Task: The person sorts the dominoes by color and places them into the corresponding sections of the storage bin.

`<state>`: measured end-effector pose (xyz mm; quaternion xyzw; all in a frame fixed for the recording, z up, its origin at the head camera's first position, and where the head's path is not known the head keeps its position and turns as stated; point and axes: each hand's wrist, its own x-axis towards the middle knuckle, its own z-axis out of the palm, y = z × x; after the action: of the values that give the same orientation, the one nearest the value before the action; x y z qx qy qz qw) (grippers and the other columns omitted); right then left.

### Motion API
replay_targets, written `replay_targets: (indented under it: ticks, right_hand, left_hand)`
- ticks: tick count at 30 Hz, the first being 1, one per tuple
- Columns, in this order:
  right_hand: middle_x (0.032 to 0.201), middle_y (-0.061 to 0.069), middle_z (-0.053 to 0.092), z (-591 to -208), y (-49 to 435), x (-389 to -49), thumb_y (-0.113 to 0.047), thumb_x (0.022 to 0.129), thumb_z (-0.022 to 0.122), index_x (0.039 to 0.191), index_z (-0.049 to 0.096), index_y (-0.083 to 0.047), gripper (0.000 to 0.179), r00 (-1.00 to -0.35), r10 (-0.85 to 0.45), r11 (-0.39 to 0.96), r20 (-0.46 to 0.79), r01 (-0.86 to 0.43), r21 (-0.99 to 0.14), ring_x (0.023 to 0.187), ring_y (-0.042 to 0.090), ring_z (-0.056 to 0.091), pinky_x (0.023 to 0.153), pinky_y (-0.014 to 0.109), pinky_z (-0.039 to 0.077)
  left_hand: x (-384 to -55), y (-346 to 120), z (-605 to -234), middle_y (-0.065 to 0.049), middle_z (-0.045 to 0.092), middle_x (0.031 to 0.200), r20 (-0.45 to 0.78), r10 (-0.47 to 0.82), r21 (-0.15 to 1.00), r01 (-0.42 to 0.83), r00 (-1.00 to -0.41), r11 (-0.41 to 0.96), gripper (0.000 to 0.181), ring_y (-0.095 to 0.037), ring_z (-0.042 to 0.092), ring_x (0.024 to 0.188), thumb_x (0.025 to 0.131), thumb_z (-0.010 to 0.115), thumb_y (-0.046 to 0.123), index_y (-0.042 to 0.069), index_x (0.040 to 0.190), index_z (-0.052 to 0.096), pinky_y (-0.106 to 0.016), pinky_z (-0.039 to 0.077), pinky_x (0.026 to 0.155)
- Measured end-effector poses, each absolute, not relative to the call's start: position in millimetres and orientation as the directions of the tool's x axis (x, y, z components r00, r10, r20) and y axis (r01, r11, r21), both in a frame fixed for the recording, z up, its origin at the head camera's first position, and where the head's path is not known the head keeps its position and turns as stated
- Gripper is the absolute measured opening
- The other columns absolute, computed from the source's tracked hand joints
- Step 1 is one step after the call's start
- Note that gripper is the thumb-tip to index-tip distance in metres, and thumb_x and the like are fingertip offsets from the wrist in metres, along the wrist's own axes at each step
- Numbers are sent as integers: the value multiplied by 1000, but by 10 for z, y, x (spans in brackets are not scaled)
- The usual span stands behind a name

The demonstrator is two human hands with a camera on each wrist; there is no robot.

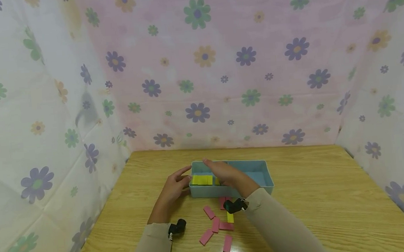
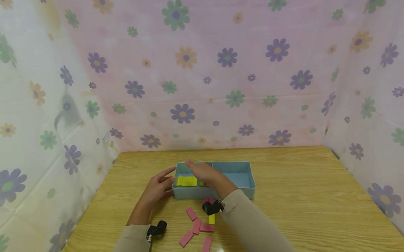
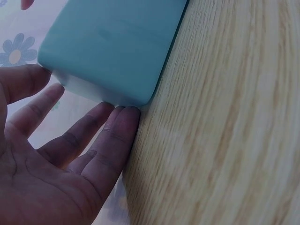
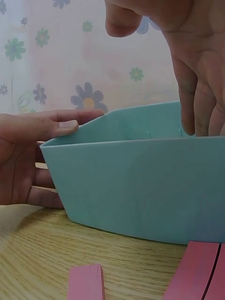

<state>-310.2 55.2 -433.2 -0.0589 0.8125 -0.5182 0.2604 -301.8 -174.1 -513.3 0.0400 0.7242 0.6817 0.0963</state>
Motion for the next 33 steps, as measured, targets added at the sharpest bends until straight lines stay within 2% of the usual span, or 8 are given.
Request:
replay_targets:
  ticks: [13,27,33]
  right_hand:
    - [168,22,28,-4341,537,-3091,-75,99,41,163,29,-5,96,-868,-331,471,-371,189,-862,148,50,37,117,65,35]
    - [166,23,32,-4334,536,-3104,-75,99,41,163,27,-2,98,-867,-324,491,-378,188,-851,147,47,40,119,63,34]
    - [167,23,29,-4329,540,-3089,-74,99,44,163,26,-1,99,-875,-305,489,-376,194,-850,150,46,36,118,62,36]
  left_hand:
    - [-3009,-1751,-5140,-24,61,142,-87,186,994,-75,-979,75,48,-38,67,123,107,59,18,21,154,51,-47,61,93]
    - [-3018,-1736,-5117,-21,62,141,-95,192,994,-83,-977,71,48,-35,68,120,106,60,19,22,154,51,-46,61,93]
    - [-3009,-1747,-5130,-24,61,142,-92,190,994,-78,-977,80,48,-37,67,121,107,59,19,21,154,51,-47,61,93]
